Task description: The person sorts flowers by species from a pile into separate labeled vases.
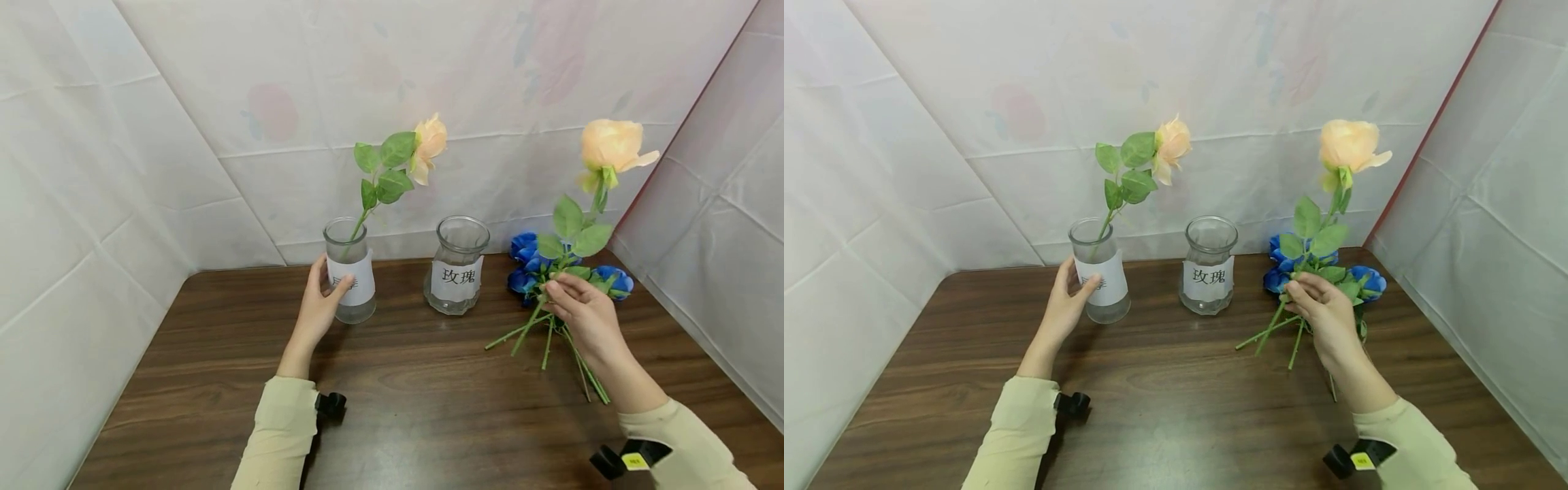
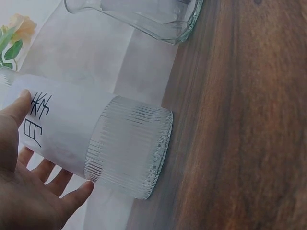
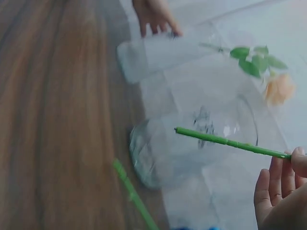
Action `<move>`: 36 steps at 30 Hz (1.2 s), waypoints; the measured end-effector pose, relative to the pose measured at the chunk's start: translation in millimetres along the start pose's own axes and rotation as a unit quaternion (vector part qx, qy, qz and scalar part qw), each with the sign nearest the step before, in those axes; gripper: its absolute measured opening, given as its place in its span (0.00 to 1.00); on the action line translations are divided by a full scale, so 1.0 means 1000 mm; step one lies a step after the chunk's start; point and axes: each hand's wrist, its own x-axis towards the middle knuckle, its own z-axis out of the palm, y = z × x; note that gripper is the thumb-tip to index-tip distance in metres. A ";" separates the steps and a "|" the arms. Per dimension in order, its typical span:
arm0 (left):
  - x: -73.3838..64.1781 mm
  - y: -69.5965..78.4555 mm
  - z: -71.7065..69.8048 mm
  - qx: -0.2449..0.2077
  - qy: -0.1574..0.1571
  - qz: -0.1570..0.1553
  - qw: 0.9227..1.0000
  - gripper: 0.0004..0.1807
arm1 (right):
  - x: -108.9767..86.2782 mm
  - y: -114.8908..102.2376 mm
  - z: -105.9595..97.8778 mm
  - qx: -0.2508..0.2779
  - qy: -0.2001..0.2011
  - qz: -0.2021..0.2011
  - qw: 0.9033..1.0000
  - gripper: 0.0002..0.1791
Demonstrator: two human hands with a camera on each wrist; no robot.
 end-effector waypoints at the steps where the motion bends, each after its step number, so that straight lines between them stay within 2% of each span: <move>1: 0.002 -0.005 0.000 0.000 0.002 0.003 1.000 0.39 | 0.003 -0.001 0.007 -0.002 -0.002 -0.004 1.000 0.05; 5: 0.010 -0.026 0.000 -0.001 0.009 0.017 1.000 0.40 | 0.013 -0.004 0.035 -0.023 -0.009 -0.019 1.000 0.03; 7: 0.010 -0.026 0.000 -0.001 0.009 0.018 1.000 0.40 | 0.018 -0.005 0.050 -0.028 -0.010 -0.024 0.999 0.05; 10: 0.011 -0.025 0.000 -0.004 0.007 0.010 1.000 0.39 | 0.028 -0.006 0.072 -0.004 -0.009 -0.028 1.000 0.08; 16: 0.011 -0.025 -0.001 -0.013 0.000 -0.003 1.000 0.40 | 0.050 -0.007 0.118 0.057 0.009 -0.044 0.997 0.03; 22: 0.008 -0.027 -0.001 -0.002 0.008 0.010 1.000 0.40 | 0.069 -0.004 0.161 0.082 0.015 -0.097 0.992 0.01; 28: 0.007 -0.030 0.001 0.000 0.014 0.012 1.000 0.40 | 0.084 0.003 0.193 0.092 0.016 -0.135 0.987 0.02; 36: 0.007 -0.030 0.002 0.004 0.015 0.009 1.000 0.40 | 0.100 0.010 0.221 0.104 0.033 -0.169 0.980 0.06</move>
